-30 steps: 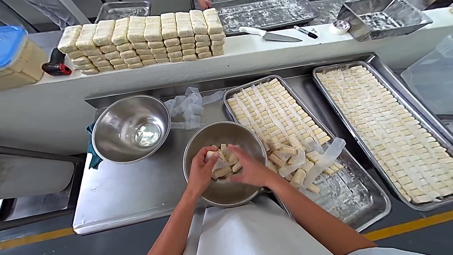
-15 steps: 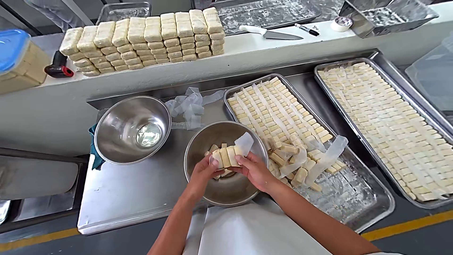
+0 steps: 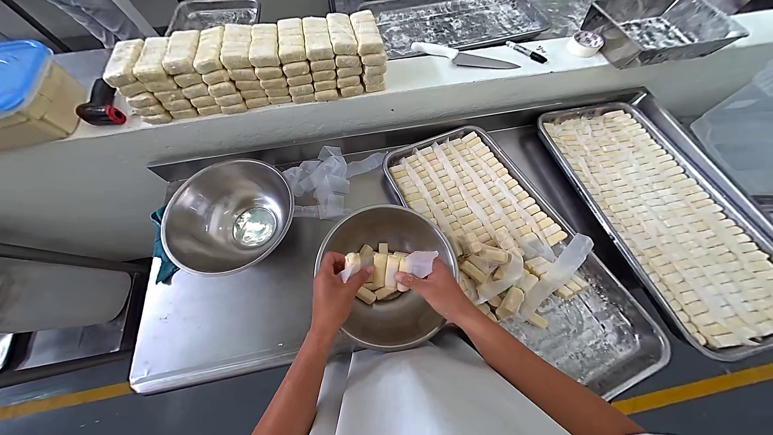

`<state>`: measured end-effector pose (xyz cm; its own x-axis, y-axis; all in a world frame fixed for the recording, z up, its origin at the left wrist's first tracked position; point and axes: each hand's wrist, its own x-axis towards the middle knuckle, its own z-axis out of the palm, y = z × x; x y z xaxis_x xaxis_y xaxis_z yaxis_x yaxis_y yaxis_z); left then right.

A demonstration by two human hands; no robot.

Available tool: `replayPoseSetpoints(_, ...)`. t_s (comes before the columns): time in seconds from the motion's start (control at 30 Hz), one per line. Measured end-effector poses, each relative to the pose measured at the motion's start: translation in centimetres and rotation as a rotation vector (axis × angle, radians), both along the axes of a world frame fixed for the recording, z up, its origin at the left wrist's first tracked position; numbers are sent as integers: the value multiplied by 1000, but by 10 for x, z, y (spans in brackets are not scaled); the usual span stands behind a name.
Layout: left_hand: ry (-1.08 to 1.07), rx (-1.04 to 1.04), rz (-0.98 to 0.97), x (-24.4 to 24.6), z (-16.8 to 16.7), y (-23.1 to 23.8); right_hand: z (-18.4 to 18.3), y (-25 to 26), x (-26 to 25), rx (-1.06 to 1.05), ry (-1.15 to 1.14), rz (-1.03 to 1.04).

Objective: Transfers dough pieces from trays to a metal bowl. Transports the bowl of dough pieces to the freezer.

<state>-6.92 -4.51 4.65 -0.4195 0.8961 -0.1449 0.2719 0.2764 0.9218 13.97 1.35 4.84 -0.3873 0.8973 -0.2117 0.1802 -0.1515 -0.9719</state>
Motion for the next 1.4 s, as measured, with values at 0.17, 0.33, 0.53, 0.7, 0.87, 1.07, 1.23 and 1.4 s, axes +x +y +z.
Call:
replayPoseSetpoints(0.17,-125,-133,-160,-16,-11,-3,6,5,12,-224,159,21)
replayPoseSetpoints(0.33,-320,-48,-272,16,-1,-3,-2,6,5,-101,5,169)
replayPoseSetpoints(0.53,107,24,-141,30,-3,-3,-1,-3,-6,190,-250,96)
replayPoseSetpoints(0.7,-3,23,-67,19,-4,-1,-4,0,-3,55,-62,36)
replayPoseSetpoints(0.87,-177,-7,-92,4,-5,0,1,2,5,-222,172,37)
replayPoseSetpoints(1.07,-272,-19,-300,25,0,2,3,5,-4,-80,-20,184)
replayPoseSetpoints(1.23,51,18,-224,35,-4,0,4,-2,-9,138,-285,163)
replayPoseSetpoints(1.4,166,126,-133,35,-10,-1,3,-4,-11,203,-272,117)
